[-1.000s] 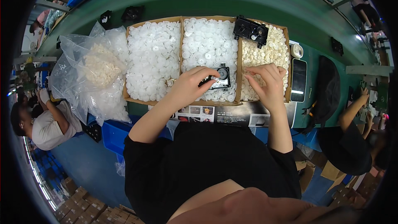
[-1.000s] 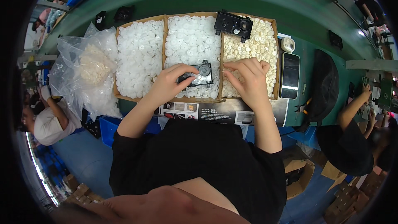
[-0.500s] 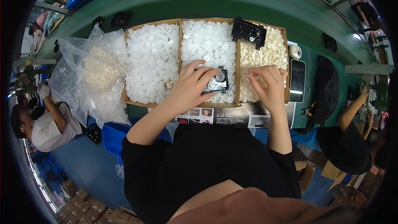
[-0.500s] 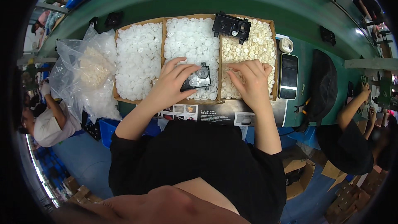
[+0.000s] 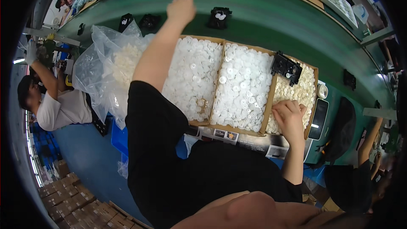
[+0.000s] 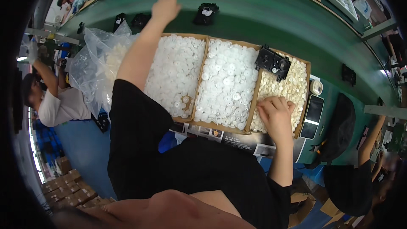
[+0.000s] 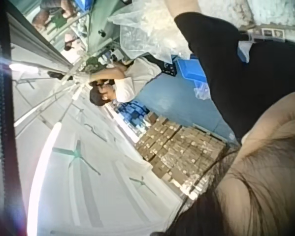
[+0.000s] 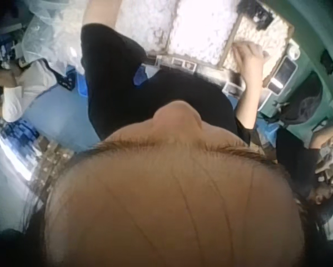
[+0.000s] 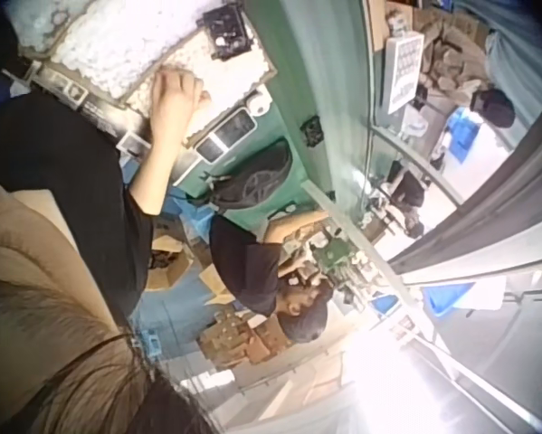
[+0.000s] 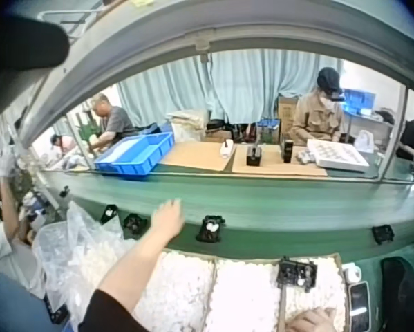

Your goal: Assembling small electronic components at a factory workstation.

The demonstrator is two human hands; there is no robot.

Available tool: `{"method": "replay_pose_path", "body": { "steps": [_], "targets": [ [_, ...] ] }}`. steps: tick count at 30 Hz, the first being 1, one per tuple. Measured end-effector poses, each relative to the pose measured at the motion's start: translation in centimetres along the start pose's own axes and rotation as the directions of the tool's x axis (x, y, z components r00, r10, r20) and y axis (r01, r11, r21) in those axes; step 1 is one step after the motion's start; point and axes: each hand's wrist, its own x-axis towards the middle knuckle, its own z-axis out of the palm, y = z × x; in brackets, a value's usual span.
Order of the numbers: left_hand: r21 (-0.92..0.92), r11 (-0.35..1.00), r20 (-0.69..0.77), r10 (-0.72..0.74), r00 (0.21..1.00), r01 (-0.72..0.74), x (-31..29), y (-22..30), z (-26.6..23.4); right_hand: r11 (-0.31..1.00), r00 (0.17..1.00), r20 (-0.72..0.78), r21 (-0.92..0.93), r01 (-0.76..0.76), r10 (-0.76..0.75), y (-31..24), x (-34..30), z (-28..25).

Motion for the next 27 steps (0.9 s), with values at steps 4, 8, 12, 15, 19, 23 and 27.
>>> {"method": "replay_pose_path", "body": {
  "steps": [4, 8, 12, 15, 19, 23, 27],
  "targets": [
    [0.225, 0.934, 0.388, -0.346, 0.854, 0.276, 3.3, -9.3, 1.8, 0.999, 0.998, 0.052, -0.045, -0.026, 0.028, -0.4, 0.5, -0.1],
    [0.208, 0.830, 0.406, -0.554, 0.727, 0.517, 2.1, -20.1, 9.6, 0.999, 0.996, 0.086, -0.047, -0.014, 0.018, -0.9, 0.9, -1.1],
    [0.206, 0.865, 0.413, -0.501, 0.761, 0.458, 1.2, -17.1, 8.6, 0.995, 0.985, 0.147, -0.048, -0.086, 0.092, -1.3, 0.5, -1.7],
    [0.155, 0.919, 0.521, -0.388, 0.760, 0.363, 2.4, -16.7, 7.2, 0.992, 0.986, 0.130, -0.087, -0.090, 0.101, -0.8, 0.2, -1.5],
    [-0.322, 0.912, 0.406, -0.109, 0.907, 0.254, 4.5, -11.0, 0.4, 0.995, 0.995, 0.102, -0.096, 0.006, 0.004, -0.4, 0.3, -1.7],
    [-0.429, 0.886, 0.227, 0.293, 0.929, -0.175, -0.7, 1.1, -11.1, 0.999, 0.997, 0.076, -0.043, -0.007, 0.011, 0.5, -0.2, -1.2],
    [-0.439, 0.813, 0.150, 0.485, 0.861, -0.382, -9.1, 9.7, -16.2, 0.997, 0.997, 0.059, -0.050, 0.051, -0.048, 0.8, -0.1, -0.5]
  ]
}}
